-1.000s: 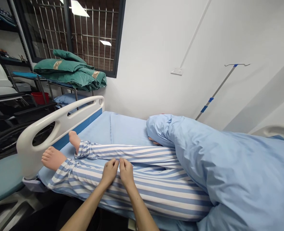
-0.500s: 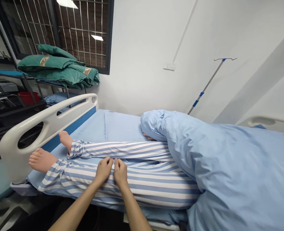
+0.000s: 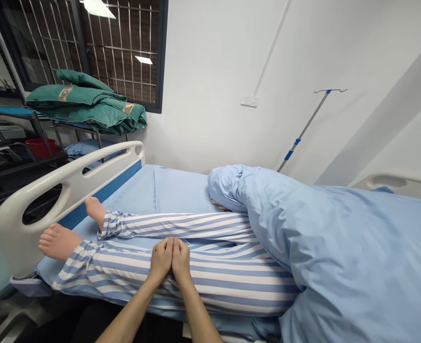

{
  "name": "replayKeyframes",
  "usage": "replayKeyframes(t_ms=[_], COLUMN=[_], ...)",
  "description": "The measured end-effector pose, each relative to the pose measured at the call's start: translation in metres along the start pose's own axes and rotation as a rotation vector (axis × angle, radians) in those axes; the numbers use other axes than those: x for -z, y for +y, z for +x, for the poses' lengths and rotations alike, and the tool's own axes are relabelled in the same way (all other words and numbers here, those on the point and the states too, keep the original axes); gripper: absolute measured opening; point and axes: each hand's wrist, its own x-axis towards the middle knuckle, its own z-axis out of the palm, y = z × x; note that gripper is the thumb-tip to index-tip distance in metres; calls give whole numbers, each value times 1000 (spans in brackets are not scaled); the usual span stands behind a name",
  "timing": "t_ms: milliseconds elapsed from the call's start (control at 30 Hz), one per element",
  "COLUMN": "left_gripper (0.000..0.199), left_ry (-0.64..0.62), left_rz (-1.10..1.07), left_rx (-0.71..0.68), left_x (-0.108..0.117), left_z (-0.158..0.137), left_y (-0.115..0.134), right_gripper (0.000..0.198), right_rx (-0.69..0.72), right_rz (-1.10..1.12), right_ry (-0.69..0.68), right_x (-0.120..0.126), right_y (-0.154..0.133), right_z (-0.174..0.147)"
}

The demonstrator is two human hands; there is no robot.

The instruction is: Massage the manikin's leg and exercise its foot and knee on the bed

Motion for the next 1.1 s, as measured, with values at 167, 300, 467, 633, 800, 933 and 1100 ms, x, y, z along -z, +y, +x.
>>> replayKeyframes(t_ms=[167,300,467,633,800,933,1100], left_gripper=[38,37,36,38,38,37,36], left_ry=[-23,-12,-20,-17,-10,-14,-54], left_rz=[120,176,250,256,233,224,195], left_rx=[19,40,33,17,4,-3,-30], left_x=[2,3,3,2,1,0,2], left_z=[-3,-1,-3,-5,-5,-5,-6], left_y=[2,3,3,5,4,5,3], right_gripper=[34,37,39,42,43,42,43], right_rx=[2,-17,13,83,59,37,10], right_rz=[22,27,-45,-171,-221,-185,-135], right_ry=[-2,-19,-79,-96,-45,-35,-20], right_x=[0,1,12,31,47,50,51], right_y=[1,0,-10,-19,-3,4,0], right_z=[0,2,5,6,-2,-3,0])
